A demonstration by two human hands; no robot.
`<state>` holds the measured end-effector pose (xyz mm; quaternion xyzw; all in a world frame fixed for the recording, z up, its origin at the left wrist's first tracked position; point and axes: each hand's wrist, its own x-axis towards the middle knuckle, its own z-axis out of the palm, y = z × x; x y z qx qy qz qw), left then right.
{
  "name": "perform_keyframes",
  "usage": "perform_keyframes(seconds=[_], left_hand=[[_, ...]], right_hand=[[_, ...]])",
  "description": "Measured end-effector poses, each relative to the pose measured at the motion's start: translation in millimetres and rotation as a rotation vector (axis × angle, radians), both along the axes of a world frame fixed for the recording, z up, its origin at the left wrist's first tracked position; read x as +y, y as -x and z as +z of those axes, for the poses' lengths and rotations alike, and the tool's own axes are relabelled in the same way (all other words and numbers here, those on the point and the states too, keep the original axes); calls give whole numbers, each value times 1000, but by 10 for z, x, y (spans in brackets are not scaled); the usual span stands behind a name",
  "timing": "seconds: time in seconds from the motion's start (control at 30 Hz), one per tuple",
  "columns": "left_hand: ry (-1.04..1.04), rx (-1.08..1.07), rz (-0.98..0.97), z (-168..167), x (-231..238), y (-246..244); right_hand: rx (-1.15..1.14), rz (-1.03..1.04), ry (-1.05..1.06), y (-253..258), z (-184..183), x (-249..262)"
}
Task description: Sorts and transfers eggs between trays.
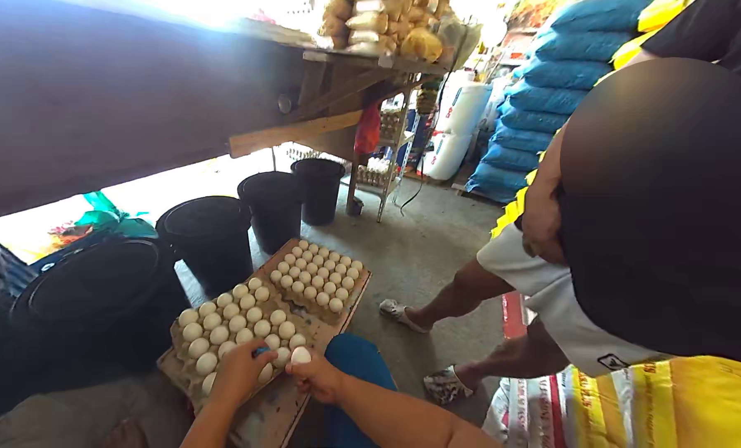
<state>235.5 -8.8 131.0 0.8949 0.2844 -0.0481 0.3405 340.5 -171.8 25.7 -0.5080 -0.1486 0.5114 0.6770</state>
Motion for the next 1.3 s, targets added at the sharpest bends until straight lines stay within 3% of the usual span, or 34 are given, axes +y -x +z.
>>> perform_keyframes(seconds=[0.17,0.37,0.5,0.8,0.97,1.03,1.2,1.3], left_hand=[[302,-128,91,69,62,23],[546,-372,220,-266,129,-33],[478,-511,87,-341,114,-95],[336,-399,-104,-524,-12,-200],[224,-593,-213,-687,-143,-275],[146,-633,-298,-735,-111,-305],[107,-648,-255,-757,-23,-297],[46,-726,-385,-799,-135,-318]], right_hand=[[-257,-53,9,-64,114,84],[-322,-11,31,-174,-141,124],[-306,-28,-26,-184,-184,143],[-277,-14,-44,-192,-179,67],[-298,-56,-109,-172,-206,109],[-301,-55,-150,-177,-225,125],[-336,-26,-107,-161,-227,84],[-357,-22,-142,-139,-275,53]])
